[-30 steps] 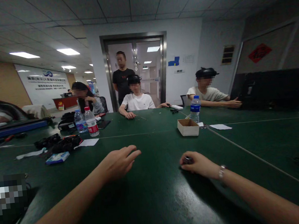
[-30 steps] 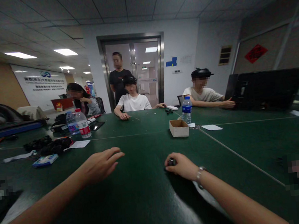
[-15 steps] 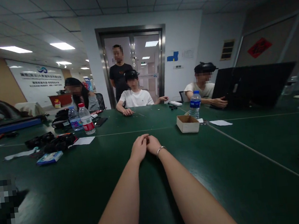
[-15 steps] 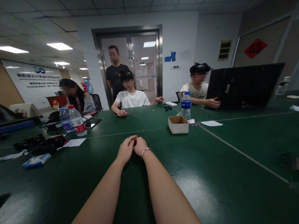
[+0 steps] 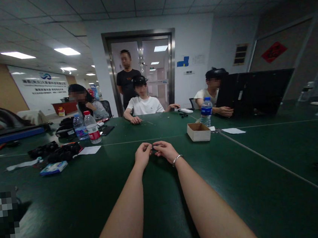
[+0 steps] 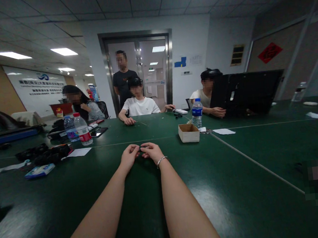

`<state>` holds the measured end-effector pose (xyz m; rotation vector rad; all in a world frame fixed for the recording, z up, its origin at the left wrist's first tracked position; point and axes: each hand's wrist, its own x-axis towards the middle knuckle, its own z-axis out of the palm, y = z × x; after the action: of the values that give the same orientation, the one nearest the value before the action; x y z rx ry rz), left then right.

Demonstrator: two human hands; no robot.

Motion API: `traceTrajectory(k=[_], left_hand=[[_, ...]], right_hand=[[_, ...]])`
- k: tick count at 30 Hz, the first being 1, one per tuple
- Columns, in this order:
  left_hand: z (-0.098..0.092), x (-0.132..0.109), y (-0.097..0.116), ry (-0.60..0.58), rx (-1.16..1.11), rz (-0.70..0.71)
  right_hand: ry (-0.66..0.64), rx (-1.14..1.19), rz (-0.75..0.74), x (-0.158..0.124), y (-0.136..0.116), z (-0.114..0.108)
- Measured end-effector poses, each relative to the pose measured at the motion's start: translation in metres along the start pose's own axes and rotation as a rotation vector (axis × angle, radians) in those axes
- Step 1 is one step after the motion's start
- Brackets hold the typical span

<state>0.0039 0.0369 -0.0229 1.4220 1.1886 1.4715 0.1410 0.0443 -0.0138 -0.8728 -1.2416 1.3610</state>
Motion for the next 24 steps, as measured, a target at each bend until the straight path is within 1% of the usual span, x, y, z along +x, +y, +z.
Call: traceTrajectory(k=[3,7,10,13,18,24], left_hand=[[0.0009,-0.0016,0.0036,-0.004,0.075,-0.017],[0.0003,-0.0044,0.0073,0.027,0.244,-0.043],[-0.0001,-0.0062,0.0091,0.021,0.289,-0.052],[0.0002,-0.0055,0.0080,-0.008,0.250,-0.055],[0.0017,-0.0016,0.0045,-0.050,0.091,-0.100],[0.0010,-0.0002,0.0035,-0.060,0.005,-0.122]], right_hand=[[0.023,0.090,0.039,-0.0014,-0.0034,-0.0021],[0.052,0.125,0.075,-0.0028,-0.0054,-0.0015],[0.046,0.148,0.070,-0.0041,-0.0068,-0.0018],[0.046,0.166,0.062,-0.0049,-0.0076,-0.0034],[0.069,0.191,0.051,-0.0044,-0.0070,-0.0065],[0.081,0.195,0.057,-0.0069,-0.0099,-0.0057]])
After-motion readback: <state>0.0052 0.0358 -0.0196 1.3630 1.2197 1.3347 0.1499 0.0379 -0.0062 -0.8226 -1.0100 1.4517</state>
